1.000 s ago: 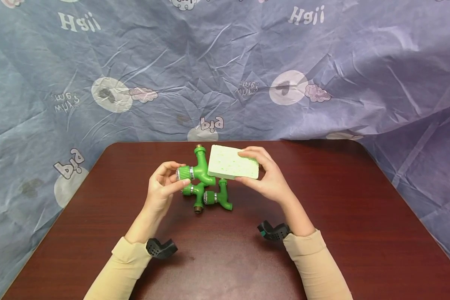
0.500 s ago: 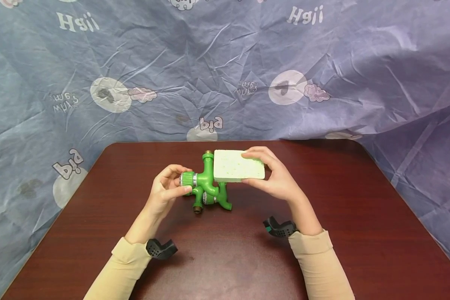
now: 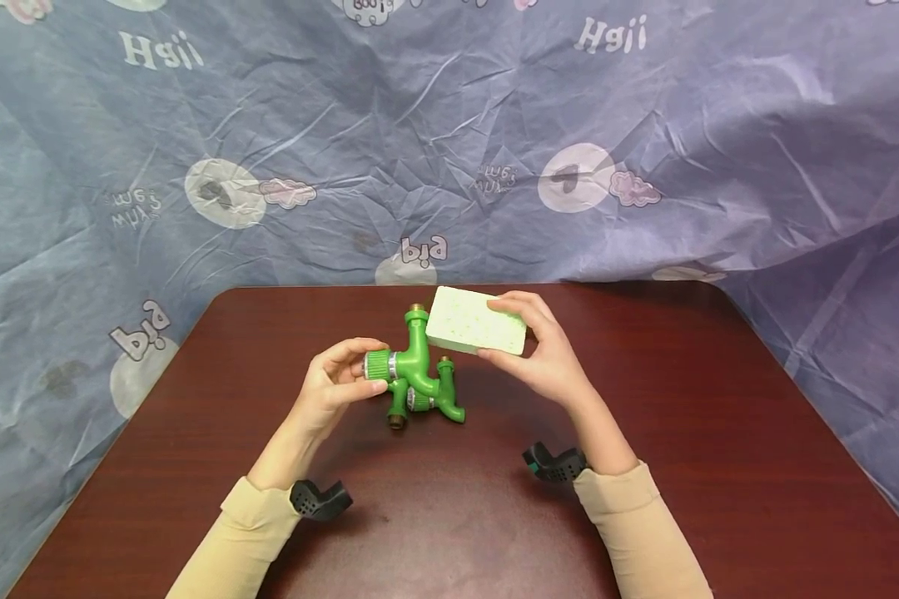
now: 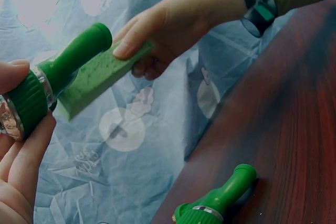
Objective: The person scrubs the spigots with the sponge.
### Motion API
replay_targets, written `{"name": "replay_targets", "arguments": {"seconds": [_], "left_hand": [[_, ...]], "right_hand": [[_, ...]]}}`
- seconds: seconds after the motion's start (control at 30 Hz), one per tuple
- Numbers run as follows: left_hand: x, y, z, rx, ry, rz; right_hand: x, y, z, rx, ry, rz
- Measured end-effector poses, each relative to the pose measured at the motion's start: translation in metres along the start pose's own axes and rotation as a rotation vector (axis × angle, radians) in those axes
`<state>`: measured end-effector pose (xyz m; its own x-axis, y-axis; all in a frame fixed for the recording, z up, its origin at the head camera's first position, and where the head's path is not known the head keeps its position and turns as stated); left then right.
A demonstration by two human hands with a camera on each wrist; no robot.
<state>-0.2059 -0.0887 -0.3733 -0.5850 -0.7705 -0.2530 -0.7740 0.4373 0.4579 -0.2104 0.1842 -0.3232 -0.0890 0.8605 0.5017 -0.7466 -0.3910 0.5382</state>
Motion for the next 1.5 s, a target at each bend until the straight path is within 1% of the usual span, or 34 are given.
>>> {"name": "replay_targets", "arguments": {"seconds": [0.13, 0.27, 0.37, 0.47, 0.53, 0.6, 0.77, 0.93, 1.07, 1.2, 1.33, 1.37, 1.5], "left_hand": [[0.005, -0.002, 0.001, -0.036, 0.013, -0.039], [0.016, -0.004, 0.002, -0.061, 0.069, -0.083], [0.027, -0.006, 0.002, -0.054, 0.097, -0.119], [0.04, -0.01, 0.003, -0.036, 0.095, -0.149], [0.049, -0.013, 0.004, -0.014, 0.093, -0.168], [0.058, -0.016, 0.004, 0.022, 0.102, -0.189], [0.079, -0.027, 0.003, 0.132, 0.146, -0.229], [0.099, -0.039, 0.003, 0.218, 0.182, -0.256], [0.113, -0.048, 0.005, 0.265, 0.225, -0.272], [0.125, -0.055, 0.007, 0.313, 0.25, -0.299], [0.133, -0.061, 0.009, 0.353, 0.254, -0.328], [0.138, -0.062, 0.013, 0.36, 0.261, -0.322], [0.143, -0.066, 0.016, 0.397, 0.289, -0.32]], "right_hand": [[-0.005, -0.002, -0.005, -0.048, -0.031, -0.011], [-0.006, -0.006, -0.011, -0.079, -0.048, -0.015], [-0.005, -0.01, -0.017, -0.107, -0.053, -0.012], [-0.003, -0.015, -0.025, -0.141, -0.06, -0.008], [-0.002, -0.019, -0.03, -0.161, -0.07, -0.008], [0.0, -0.024, -0.035, -0.181, -0.075, -0.008], [0.004, -0.033, -0.051, -0.214, -0.067, 0.017], [0.006, -0.042, -0.064, -0.259, -0.056, 0.077], [0.007, -0.049, -0.072, -0.326, -0.087, 0.134], [0.009, -0.055, -0.079, -0.375, -0.072, 0.168], [0.011, -0.058, -0.084, -0.38, -0.055, 0.171], [0.012, -0.06, -0.089, -0.38, -0.059, 0.171], [0.011, -0.063, -0.097, -0.36, -0.056, 0.175]]}}
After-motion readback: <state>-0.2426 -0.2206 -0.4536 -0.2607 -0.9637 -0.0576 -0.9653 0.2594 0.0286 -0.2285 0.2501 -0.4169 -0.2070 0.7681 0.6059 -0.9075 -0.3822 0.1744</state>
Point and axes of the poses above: each hand's wrist, its own y-axis towards the middle knuckle, its own x-axis out of the back of the hand, z = x × y, the point moved 1 cm from there along y, towards the middle knuckle, and after that the axes turned 8 degrees about z, right-handed, at the moved point
